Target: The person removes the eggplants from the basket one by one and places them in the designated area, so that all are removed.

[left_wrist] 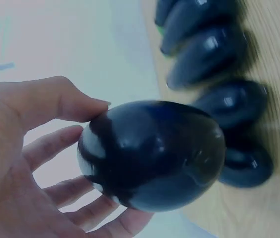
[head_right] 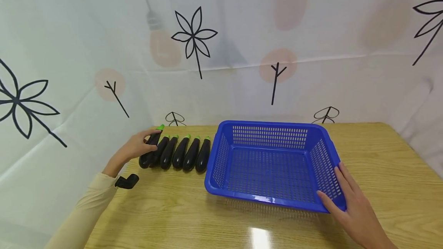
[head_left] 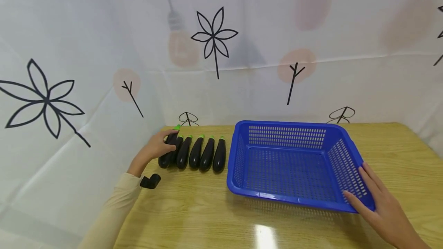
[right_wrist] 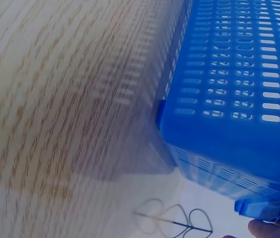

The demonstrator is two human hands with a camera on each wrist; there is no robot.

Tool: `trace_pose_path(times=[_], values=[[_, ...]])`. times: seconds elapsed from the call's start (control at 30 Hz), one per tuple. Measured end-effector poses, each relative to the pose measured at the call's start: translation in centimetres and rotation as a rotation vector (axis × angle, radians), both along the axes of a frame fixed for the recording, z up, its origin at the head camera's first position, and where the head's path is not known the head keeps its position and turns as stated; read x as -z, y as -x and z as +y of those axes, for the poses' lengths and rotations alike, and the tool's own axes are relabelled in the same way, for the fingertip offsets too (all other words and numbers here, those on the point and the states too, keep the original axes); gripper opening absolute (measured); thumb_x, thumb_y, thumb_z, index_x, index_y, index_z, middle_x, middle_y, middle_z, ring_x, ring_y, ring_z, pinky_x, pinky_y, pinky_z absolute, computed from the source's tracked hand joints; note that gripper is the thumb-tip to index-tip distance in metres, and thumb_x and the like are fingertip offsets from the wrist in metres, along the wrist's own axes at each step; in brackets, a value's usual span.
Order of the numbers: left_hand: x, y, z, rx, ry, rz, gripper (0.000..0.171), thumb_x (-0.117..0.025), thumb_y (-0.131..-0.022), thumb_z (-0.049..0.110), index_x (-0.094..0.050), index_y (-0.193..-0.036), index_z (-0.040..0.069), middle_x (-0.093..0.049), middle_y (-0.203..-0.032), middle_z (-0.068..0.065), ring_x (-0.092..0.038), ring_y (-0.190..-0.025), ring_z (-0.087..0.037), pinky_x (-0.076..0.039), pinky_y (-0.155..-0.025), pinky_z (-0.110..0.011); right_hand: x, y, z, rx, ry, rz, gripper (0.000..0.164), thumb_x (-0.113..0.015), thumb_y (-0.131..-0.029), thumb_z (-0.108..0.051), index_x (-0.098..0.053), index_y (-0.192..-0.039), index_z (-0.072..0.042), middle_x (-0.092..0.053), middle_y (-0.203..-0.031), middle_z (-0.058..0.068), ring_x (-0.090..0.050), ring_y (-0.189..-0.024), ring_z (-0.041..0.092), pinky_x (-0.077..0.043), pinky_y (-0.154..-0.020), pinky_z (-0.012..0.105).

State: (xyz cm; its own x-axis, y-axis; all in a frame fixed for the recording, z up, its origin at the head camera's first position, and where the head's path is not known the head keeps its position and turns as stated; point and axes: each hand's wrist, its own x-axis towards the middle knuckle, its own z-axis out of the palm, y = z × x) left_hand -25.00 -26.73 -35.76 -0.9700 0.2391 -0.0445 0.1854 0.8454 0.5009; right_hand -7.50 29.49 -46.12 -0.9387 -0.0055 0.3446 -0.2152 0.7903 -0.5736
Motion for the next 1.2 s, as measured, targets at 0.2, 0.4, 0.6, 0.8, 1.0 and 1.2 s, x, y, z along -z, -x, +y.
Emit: trace_pose_path(times=[0.2, 0.4, 0.6, 0.8, 1.0, 1.2], values=[[1.3, 1.1, -2.6, -0.043, 0.029, 0.049, 0.059, -0.060, -0.087, 0.014, -0.041, -0.142, 0.002, -0.031, -0.144, -0.030, -0.029, -0.129, -0.050, -0.037, -0.093, -0.060, -0.4, 0.5, 0.3, -0.030, -0.007, 0.010, 0.082, -0.063, -0.090, -0.022, -0.012, -0.152, -0.007, -0.001, -0.158, 0.010, -0.004, -0.137, 0.049, 0.002, -0.104, 0.066], [3.3, 2.0, -4.5, -0.097, 0.038, 0.061, 0.055, -0.059, -0.088, 0.014, -0.043, -0.139, -0.003, -0.035, -0.141, -0.032, -0.030, -0.128, -0.050, -0.032, -0.098, -0.063, -0.8, 1.1, 0.8, -0.056, -0.019, -0.013, 0.081, -0.062, -0.091, -0.022, -0.011, -0.152, -0.006, 0.001, -0.158, 0.010, -0.003, -0.137, 0.050, 0.001, -0.102, 0.069], [5.2, 2.9, -5.7, -0.159, 0.066, 0.035, 0.053, -0.059, -0.088, 0.015, -0.046, -0.136, -0.004, -0.038, -0.136, -0.035, -0.034, -0.124, -0.051, -0.035, -0.096, -0.061, -1.0, 1.5, 1.1, -0.057, -0.027, -0.032, 0.081, -0.061, -0.092, -0.024, -0.009, -0.152, -0.008, 0.001, -0.158, 0.011, -0.005, -0.136, 0.052, -0.004, -0.098, 0.073], [6.9, 3.4, -6.6, -0.186, 0.073, 0.005, 0.051, -0.058, -0.087, 0.012, -0.047, -0.134, -0.006, -0.039, -0.133, -0.037, -0.037, -0.121, -0.051, -0.037, -0.096, -0.058, -1.3, 1.6, 1.4, -0.067, -0.039, -0.043, 0.083, -0.062, -0.092, -0.027, -0.008, -0.152, -0.009, 0.002, -0.158, 0.012, -0.003, -0.137, 0.050, 0.000, -0.100, 0.072], [7.7, 3.2, -6.9, -0.200, 0.059, 0.002, 0.049, -0.056, -0.087, 0.009, -0.049, -0.133, -0.005, -0.040, -0.133, -0.037, -0.039, -0.121, -0.051, -0.038, -0.095, -0.058, -1.9, 2.2, 2.3, -0.098, -0.058, -0.088, 0.084, -0.060, -0.093, -0.030, -0.005, -0.152, -0.007, 0.005, -0.157, 0.015, 0.000, -0.137, 0.050, 0.004, -0.101, 0.070], [7.4, 2.2, -6.2, -0.203, 0.060, 0.044, 0.050, -0.058, -0.089, 0.011, -0.045, -0.135, -0.007, -0.038, -0.134, -0.037, -0.035, -0.124, -0.052, -0.034, -0.098, -0.060, -3.4, 3.1, 3.2, -0.132, -0.061, -0.098, 0.080, -0.058, -0.095, -0.026, -0.004, -0.152, -0.009, 0.006, -0.157, 0.014, 0.003, -0.137, 0.049, 0.004, -0.100, 0.071]])
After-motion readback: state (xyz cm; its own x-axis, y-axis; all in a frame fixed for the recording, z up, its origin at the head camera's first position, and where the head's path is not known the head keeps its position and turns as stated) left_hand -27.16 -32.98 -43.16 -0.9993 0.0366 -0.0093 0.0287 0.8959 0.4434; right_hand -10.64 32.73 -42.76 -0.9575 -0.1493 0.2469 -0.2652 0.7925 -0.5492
